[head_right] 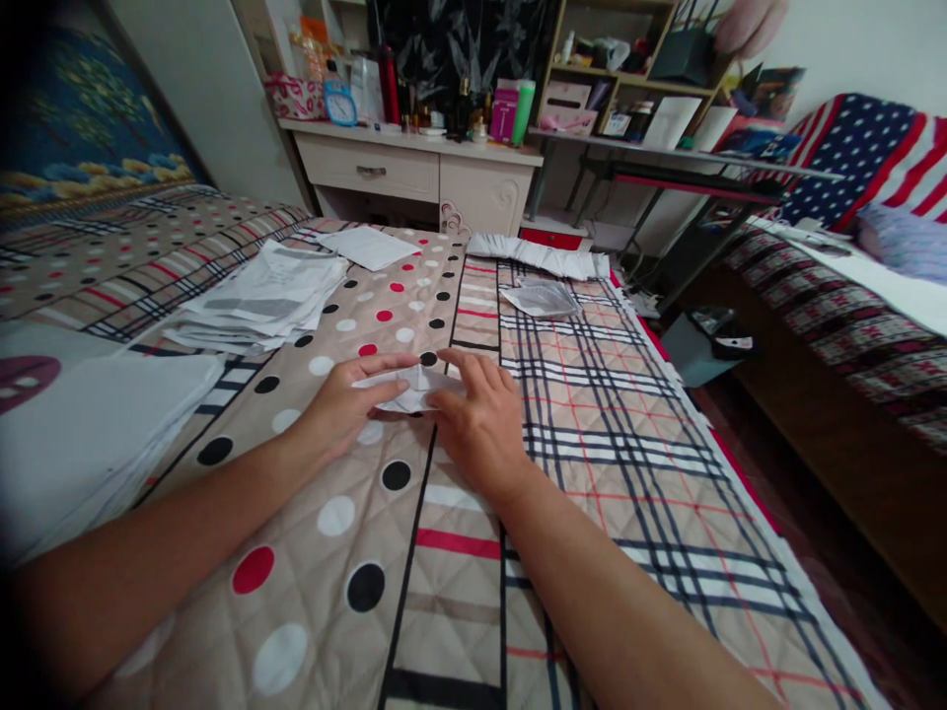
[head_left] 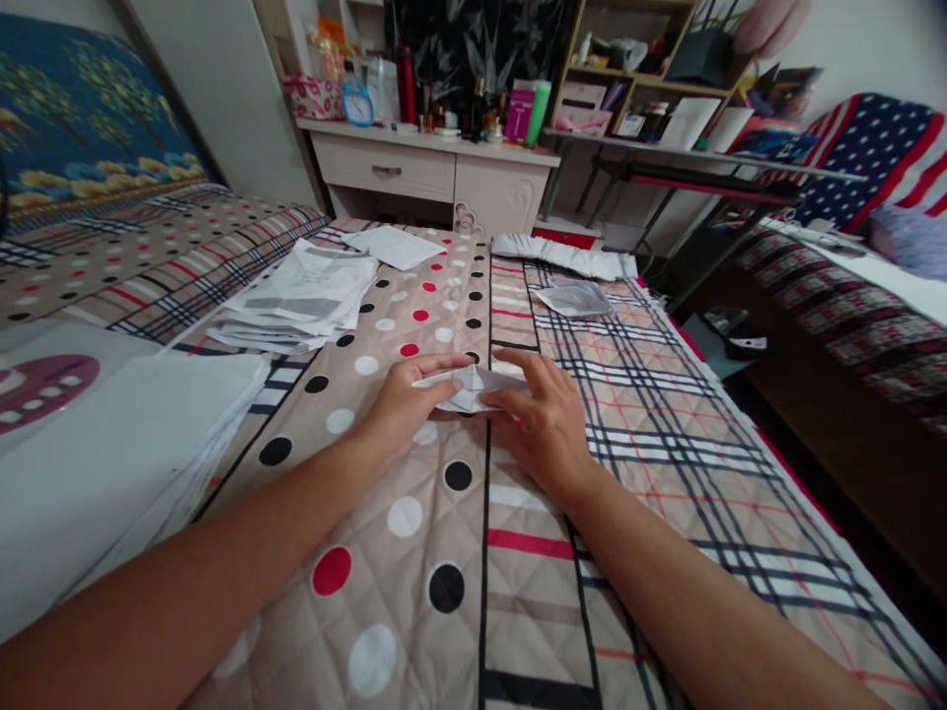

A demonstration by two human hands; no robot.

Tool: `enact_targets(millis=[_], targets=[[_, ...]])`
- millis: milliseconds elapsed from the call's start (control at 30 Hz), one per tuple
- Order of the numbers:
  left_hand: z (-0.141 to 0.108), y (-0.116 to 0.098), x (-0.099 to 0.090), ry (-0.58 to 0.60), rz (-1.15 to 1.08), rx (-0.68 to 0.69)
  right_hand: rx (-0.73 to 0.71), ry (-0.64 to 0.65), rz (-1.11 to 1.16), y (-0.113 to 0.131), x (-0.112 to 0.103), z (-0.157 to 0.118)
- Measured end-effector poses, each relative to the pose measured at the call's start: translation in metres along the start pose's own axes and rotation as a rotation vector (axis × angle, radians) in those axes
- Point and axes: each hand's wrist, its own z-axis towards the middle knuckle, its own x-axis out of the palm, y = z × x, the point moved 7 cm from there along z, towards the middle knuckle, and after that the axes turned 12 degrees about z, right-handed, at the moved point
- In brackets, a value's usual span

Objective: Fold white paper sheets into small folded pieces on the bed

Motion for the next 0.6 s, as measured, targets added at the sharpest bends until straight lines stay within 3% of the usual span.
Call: enact_targets(millis=[167,333,500,600], targets=[[0.000,-0.005,0.004,0.119,0.054,0.122,0.115,-0.111,0.196,-0.015,-0.005,-0.004],[-0.004,-0.017,0.004,0.178,0.301,0.292,0.159,-0.066,0.261,-0.021,0.000,-0.004],[-0.009,-0.031,0.006,0.121,0.636,0.531,0.239,-0.055,0.236,-0.027,0.000,-0.005],[-0.009,-0.030,0.007,0.095,0.663,0.552,0.294,-0.032,0.227,-0.029,0.002,-0.005]])
